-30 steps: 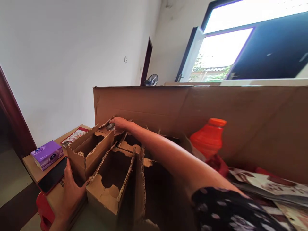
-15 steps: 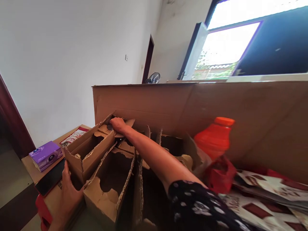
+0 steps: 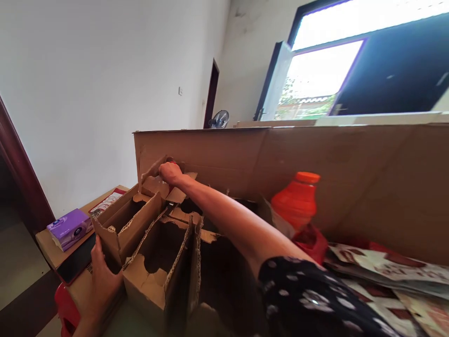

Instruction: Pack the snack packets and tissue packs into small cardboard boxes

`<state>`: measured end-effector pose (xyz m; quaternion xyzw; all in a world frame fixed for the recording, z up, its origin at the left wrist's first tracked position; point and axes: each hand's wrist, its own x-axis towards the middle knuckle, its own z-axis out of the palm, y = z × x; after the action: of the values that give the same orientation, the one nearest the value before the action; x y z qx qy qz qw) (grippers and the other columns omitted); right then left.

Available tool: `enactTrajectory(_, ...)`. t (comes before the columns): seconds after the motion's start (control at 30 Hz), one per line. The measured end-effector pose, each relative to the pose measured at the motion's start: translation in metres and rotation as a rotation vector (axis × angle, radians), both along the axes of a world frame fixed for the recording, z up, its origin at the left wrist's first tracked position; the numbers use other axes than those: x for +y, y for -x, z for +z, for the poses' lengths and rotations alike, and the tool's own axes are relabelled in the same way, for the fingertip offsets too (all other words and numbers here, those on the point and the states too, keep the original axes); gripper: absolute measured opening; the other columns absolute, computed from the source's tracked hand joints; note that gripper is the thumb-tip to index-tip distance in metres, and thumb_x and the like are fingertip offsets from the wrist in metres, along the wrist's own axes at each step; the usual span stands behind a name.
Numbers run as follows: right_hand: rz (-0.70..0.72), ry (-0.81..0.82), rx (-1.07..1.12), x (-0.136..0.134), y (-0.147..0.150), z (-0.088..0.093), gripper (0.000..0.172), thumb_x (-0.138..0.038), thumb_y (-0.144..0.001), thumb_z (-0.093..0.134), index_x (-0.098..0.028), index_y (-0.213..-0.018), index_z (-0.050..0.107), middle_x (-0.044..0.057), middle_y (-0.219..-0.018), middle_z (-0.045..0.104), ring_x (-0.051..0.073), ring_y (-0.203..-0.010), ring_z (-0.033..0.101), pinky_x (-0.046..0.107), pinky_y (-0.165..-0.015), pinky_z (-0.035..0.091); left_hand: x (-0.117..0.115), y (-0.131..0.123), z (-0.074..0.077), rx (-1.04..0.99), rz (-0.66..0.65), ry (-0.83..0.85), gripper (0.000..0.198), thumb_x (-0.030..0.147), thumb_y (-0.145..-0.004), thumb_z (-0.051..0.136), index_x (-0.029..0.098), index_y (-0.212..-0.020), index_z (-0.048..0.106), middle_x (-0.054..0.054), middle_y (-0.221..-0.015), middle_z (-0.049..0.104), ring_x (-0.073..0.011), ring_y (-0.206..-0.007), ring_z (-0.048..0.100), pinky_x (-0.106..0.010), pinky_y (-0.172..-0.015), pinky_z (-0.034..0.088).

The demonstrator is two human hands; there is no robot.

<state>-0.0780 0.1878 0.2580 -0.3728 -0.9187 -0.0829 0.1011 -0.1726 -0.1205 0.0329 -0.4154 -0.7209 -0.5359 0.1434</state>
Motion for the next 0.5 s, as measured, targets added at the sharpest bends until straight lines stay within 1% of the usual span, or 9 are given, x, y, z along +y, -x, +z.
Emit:
enactTrajectory(0.07,-0.002,0.008,0.015,0.0,-0.002,0.002,0.033,-0.038,-0.099,0.063,-0.019,-0.126,0.063,0.01,-0.129,0.064,0.023,-0.109,0.065,0.044,-0.092,0.057,0.0,0.0,0.0,0.027,0.016,0.007,0.106,0.041,-0.076,0.075,0.016,-0.161,0.017,-0.024,-0.15,0.039,-0.0443,-0.142,0.04,-0.066,-0.114,0.039)
enactTrajectory(0.23,-0.033,0.019,0.1,0.002,-0.005,0.009,0.032,-0.038,-0.099,0.063,-0.019,-0.125,0.064,0.009,-0.128,0.064,0.022,-0.109,0.065,0.044,-0.092,0.057,0.0,0.0,0.002,0.022,0.039,0.016,0.104,0.041,-0.077,0.074,0.018,-0.161,0.018,-0.023,-0.149,0.04,-0.0434,-0.143,0.039,-0.066,-0.116,0.036)
enactTrajectory(0.33,-0.053,0.008,0.211,0.005,-0.006,0.013,0.028,-0.039,-0.099,0.063,-0.018,-0.118,0.067,0.008,-0.122,0.068,0.021,-0.106,0.066,0.043,-0.093,0.056,0.001,-0.001,0.003,0.015,0.035,0.008,0.104,0.039,-0.077,0.074,0.018,-0.162,0.018,-0.022,-0.15,0.039,-0.0431,-0.144,0.038,-0.066,-0.117,0.035)
enactTrajectory(0.4,-0.072,-0.019,0.325,0.007,-0.009,0.019,0.019,-0.031,-0.097,0.063,-0.018,-0.107,0.073,0.008,-0.113,0.073,0.021,-0.102,0.068,0.038,-0.091,0.054,0.001,-0.002,0.002,0.016,0.036,0.003,0.105,0.039,-0.076,0.075,0.018,-0.162,0.017,-0.022,-0.15,0.04,-0.043,-0.144,0.038,-0.066,-0.117,0.035)
enactTrajectory(0.43,-0.079,-0.038,0.391,0.008,-0.011,0.024,0.017,-0.025,-0.095,0.061,-0.018,-0.102,0.076,0.008,-0.108,0.075,0.022,-0.101,0.069,0.034,-0.088,0.053,0.001,-0.003,0.001,0.023,0.037,0.004,0.105,0.038,-0.076,0.075,0.018,-0.162,0.017,-0.022,-0.15,0.04,-0.0428,-0.144,0.038,-0.066,-0.117,0.035)
enactTrajectory(0.5,-0.075,-0.081,0.527,0.008,-0.018,0.037,0.024,-0.017,-0.09,0.056,-0.019,-0.097,0.079,0.009,-0.101,0.078,0.023,-0.098,0.07,0.03,-0.083,0.051,0.002,-0.001,-0.001,0.036,0.05,0.005,0.104,0.038,-0.076,0.074,0.018,-0.161,0.018,-0.022,-0.15,0.04,-0.0423,-0.145,0.037,-0.065,-0.117,0.035)
